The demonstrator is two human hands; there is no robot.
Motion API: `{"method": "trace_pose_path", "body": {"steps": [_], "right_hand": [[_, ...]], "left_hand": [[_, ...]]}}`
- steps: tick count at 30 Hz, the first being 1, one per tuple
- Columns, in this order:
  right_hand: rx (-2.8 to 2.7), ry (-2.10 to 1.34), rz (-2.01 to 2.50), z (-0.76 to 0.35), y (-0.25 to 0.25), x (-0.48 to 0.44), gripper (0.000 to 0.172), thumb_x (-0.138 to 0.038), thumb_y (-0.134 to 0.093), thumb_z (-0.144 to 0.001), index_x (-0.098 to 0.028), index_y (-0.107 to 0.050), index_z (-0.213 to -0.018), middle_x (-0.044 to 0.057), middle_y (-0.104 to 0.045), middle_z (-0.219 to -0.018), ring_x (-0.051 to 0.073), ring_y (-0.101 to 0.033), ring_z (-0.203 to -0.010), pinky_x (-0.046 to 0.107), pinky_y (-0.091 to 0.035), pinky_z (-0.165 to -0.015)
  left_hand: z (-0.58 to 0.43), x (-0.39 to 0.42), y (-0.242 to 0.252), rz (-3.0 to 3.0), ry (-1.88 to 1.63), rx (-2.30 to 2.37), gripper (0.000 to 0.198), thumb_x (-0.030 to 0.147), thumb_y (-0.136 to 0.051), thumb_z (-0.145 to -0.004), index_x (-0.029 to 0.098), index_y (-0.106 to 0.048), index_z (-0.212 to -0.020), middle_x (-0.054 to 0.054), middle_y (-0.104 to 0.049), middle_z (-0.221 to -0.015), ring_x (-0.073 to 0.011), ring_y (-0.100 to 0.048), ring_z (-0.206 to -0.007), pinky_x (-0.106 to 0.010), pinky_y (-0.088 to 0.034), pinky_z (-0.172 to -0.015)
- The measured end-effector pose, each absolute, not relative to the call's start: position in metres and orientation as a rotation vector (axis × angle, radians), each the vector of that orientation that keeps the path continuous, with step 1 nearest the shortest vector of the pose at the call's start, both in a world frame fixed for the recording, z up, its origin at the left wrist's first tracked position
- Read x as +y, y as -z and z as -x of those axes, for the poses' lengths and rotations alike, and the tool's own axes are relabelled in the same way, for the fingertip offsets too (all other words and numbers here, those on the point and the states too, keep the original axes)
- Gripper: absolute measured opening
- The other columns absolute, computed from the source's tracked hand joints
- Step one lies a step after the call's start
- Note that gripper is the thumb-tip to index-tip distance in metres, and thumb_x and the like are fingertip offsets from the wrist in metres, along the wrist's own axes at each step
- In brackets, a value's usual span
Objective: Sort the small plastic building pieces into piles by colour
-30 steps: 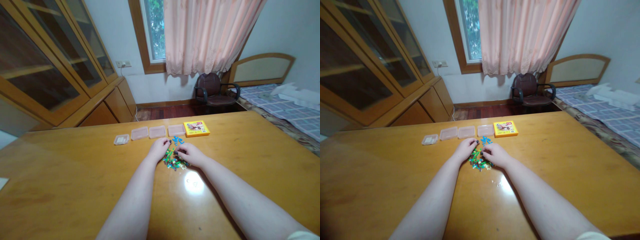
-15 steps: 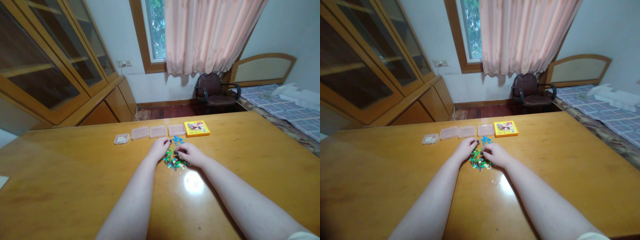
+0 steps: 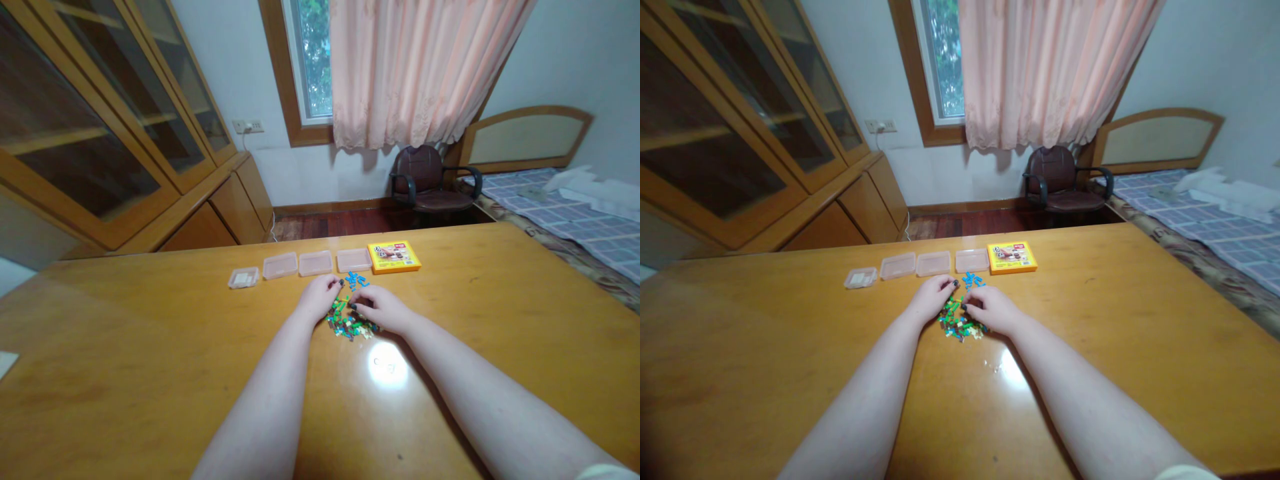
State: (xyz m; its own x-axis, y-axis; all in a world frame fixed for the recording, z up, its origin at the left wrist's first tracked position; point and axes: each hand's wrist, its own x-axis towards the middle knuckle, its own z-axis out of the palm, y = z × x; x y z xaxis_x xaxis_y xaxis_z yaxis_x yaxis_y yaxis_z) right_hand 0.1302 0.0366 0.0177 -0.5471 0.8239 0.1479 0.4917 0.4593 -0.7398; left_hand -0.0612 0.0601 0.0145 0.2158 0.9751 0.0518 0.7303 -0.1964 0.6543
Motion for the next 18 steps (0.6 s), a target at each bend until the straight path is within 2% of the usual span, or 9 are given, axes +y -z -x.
{"method": "trace_pose_path", "body": {"steps": [18], "right_hand": [[-2.230,-0.894,1.093,-0.1298,-0.0175,0.0377,0.016,-0.019,-0.055,-0.079,-0.017,-0.066,-0.091,0.003,-0.066,-0.082,0.016,-0.057,-0.075,0.027,-0.041,-0.070]], "left_hand": [[0.0628,0.0618,-0.0100,-2.018,-0.673,1.545,0.027,0.035,-0.044,-0.084,0.018,-0.065,-0.081,-0.005,-0.067,-0.082,-0.0171,-0.057,-0.076,-0.025,-0.040,-0.067]]}}
